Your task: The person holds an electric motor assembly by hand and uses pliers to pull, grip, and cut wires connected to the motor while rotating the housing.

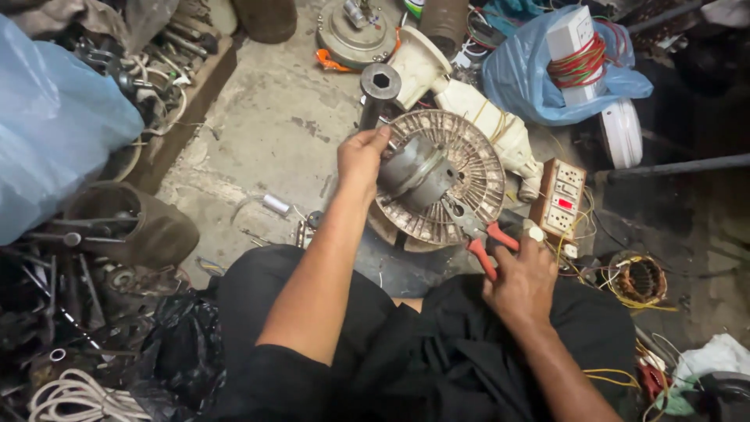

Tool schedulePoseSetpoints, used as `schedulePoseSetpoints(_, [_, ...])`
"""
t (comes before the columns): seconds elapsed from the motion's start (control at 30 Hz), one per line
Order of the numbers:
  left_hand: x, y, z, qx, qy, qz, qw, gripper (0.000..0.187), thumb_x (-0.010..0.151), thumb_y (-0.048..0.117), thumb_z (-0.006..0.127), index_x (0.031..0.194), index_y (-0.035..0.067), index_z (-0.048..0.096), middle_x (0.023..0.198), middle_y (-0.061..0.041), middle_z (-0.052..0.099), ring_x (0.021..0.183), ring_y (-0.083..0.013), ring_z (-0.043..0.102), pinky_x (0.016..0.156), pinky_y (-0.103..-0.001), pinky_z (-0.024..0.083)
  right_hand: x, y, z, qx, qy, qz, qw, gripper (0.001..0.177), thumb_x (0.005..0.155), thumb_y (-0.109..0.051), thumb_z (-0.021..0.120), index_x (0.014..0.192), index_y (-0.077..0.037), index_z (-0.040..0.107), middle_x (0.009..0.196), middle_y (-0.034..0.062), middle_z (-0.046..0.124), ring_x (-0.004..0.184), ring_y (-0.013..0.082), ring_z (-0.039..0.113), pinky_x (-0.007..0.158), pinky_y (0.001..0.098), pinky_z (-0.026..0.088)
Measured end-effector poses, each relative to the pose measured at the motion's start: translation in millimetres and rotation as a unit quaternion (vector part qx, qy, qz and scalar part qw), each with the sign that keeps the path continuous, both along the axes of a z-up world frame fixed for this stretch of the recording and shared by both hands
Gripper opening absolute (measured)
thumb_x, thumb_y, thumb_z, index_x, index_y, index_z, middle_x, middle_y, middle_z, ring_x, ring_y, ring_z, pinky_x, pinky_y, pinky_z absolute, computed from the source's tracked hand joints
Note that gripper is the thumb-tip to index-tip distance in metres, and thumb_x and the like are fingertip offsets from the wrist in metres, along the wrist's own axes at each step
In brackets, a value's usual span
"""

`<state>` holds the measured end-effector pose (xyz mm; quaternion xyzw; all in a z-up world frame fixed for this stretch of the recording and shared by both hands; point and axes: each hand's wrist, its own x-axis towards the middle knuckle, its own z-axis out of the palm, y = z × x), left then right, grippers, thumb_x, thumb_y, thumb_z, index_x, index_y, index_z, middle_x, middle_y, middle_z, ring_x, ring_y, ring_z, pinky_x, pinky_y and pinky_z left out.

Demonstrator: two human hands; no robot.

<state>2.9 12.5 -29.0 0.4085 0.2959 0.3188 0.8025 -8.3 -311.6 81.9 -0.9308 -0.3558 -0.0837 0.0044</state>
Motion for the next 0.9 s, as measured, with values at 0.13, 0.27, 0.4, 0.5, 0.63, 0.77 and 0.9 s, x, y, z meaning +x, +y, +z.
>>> schedulePoseSetpoints(0.13, [-4.6, -2.3, 20.9, 0.038, 0.109, 0.012, 0.993, 0.034, 0.094, 0.023, 0.082, 0.094, -0.008, 0.068, 0.079, -0.006, 0.068, 0.064, -0.0118, 0.057, 0.06, -0.027, 0.047, 1.5, 1.4, -3.9, 0.008, -0.008, -0.001, 1.0, 0.046, 0.056, -0.019, 0.086, 0.1, -0.013, 0.073, 0.13, 0.0165, 0.053, 0.114, 0.0396, 0.052, 0.091, 0.0529, 0.044])
schedulePoseSetpoints(0.27, [-6.1, -2.7, 25.7, 0.035, 0.066, -0.012, 0.997, 0.03, 0.097, 0.024, 0.076, 0.1, -0.004, 0.067, 0.085, -0.005, 0.069, 0.073, -0.0119, 0.058, 0.066, -0.027, 0.048, 3.6, 1.5, -8.7, 0.016, -0.007, 0.006, 1.0, 0.048, 0.056, -0.018, 0.084, 0.102, -0.012, 0.073, 0.134, 0.0177, 0.052, 0.114, 0.0401, 0.052, 0.092, 0.0535, 0.044])
schedulePoseSetpoints(0.4, [-12.3, -3.1, 7.5, -0.049, -0.073, -0.089, 0.992, 0.023, 0.098, 0.018, 0.062, 0.115, 0.004, 0.07, 0.1, -0.004, 0.076, 0.089, -0.0101, 0.068, 0.082, -0.023, 0.054, 4.7, 1.5, -11.5, 0.02, -0.005, 0.007, 1.0, 0.048, 0.057, -0.018, 0.084, 0.103, -0.011, 0.073, 0.135, 0.02, 0.051, 0.114, 0.0409, 0.052, 0.09, 0.0537, 0.044])
schedulePoseSetpoints(0.5, [-6.0, -4.6, -6.6, -0.055, -0.092, -0.057, 0.993, 0.025, 0.096, 0.012, 0.067, 0.118, -0.001, 0.069, 0.102, -0.008, 0.075, 0.086, -0.0121, 0.065, 0.079, -0.025, 0.051, 4.5, 3.3, -12.6, 0.005, 0.015, -0.006, 1.0, 0.045, 0.059, -0.019, 0.085, 0.101, -0.011, 0.072, 0.135, 0.019, 0.051, 0.113, 0.0394, 0.052, 0.091, 0.0532, 0.044])
schedulePoseSetpoints(0.63, [5.6, -11.4, 0.3, -0.084, 0.008, 0.055, 0.995, 0.031, 0.093, 0.01, 0.079, 0.11, -0.007, 0.06, 0.095, -0.012, 0.069, 0.079, -0.0174, 0.063, 0.071, -0.031, 0.051, 3.1, 4.9, -12.2, 0.02, 0.013, 0.0, 1.0, 0.054, 0.059, -0.018, 0.084, 0.111, -0.013, 0.071, 0.134, 0.0176, 0.051, 0.116, 0.0394, 0.051, 0.092, 0.0538, 0.042])
schedulePoseSetpoints(0.77, [0.7, -13.4, 21.4, -0.011, 0.068, 0.068, 0.995, 0.036, 0.094, 0.018, 0.08, 0.111, -0.008, 0.062, 0.094, -0.009, 0.066, 0.082, -0.0163, 0.059, 0.072, -0.03, 0.05, 0.1, 4.6, -10.5, 0.034, -0.031, 0.028, 0.999, 0.062, 0.057, -0.02, 0.084, 0.116, -0.012, 0.069, 0.138, 0.0202, 0.047, 0.125, 0.0426, 0.044, 0.105, 0.0586, 0.034])
schedulePoseSetpoints(0.9, [-4.8, -13.1, 26.1, -0.031, -0.001, -0.025, 0.999, 0.026, 0.098, 0.017, 0.066, 0.117, -0.001, 0.066, 0.099, -0.007, 0.073, 0.09, -0.014, 0.065, 0.081, -0.026, 0.053, -5.2, 2.4, -7.9, 0.049, -0.031, 0.036, 0.998, 0.06, 0.061, -0.017, 0.081, 0.119, -0.01, 0.066, 0.149, 0.0232, 0.042, 0.139, 0.0435, 0.036, 0.115, 0.0595, 0.026])
